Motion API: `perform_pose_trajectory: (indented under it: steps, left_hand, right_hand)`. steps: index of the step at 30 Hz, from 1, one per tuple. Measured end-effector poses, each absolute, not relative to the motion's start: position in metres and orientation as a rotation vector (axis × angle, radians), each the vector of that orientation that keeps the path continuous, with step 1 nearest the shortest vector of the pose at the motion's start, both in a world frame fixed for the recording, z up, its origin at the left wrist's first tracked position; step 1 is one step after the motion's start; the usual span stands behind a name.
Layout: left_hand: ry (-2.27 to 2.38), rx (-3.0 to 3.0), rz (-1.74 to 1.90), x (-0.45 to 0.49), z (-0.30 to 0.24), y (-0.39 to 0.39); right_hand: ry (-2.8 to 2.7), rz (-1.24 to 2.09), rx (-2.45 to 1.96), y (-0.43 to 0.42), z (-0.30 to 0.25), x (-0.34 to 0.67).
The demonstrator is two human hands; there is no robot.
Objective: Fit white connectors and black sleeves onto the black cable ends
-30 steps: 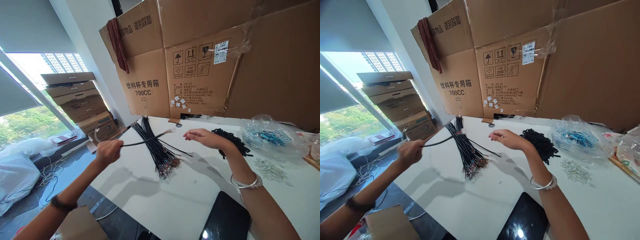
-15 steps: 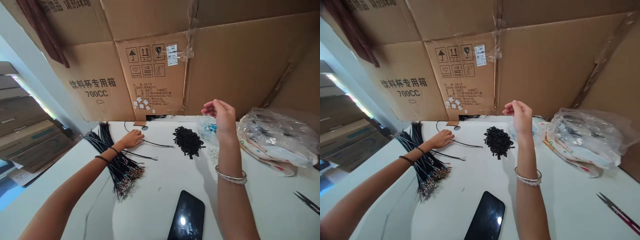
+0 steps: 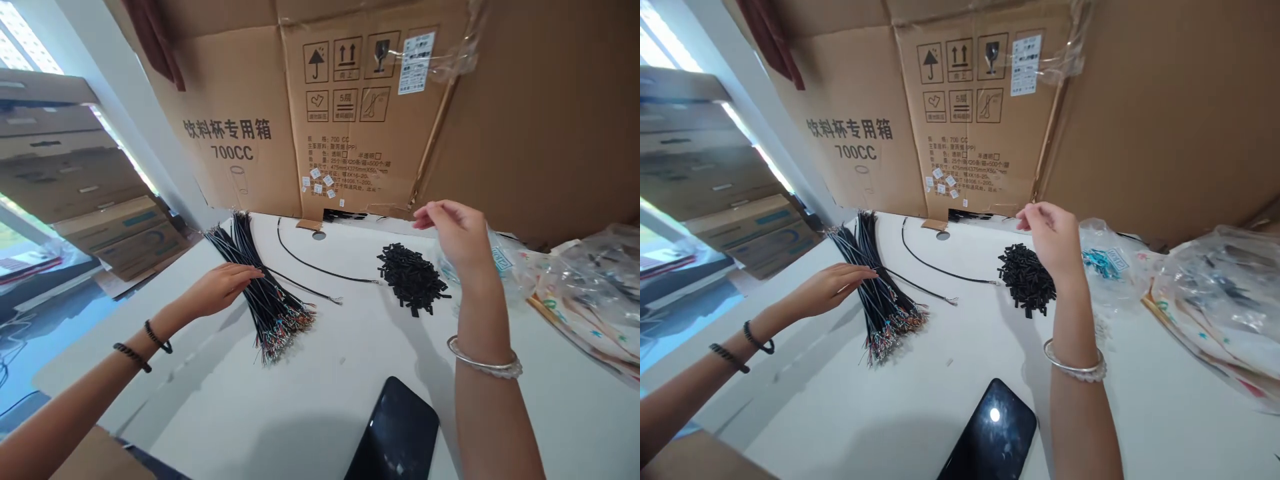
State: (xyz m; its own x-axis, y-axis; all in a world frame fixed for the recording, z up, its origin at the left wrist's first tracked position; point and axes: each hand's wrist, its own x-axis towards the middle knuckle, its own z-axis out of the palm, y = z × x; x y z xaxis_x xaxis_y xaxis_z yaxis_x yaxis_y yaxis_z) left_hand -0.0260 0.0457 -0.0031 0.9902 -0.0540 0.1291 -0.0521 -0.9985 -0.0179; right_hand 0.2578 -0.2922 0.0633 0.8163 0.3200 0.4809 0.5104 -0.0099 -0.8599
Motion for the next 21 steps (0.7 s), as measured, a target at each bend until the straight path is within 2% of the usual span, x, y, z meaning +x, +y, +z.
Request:
perform_pose_trajectory:
  steps: [5,13,21]
  left_hand:
    - [0.073,-3.143,-0.263,-0.041,-0.025,0.044]
    - [0.184,-3.152,-0.359,-0.031,-0.038,0.044]
    - [0.211,-3.197,-0.456,-0.042,-0.047,0.051]
  right_hand:
    - [-0.601,-0.180,-1.599,-0.311,0.067,0.265]
    - [-0.393,-0.395,-1.605,-0.334,0.071,0.270]
    - [-0.391,-0.401,-1.635,-0.333,0.074,0.269]
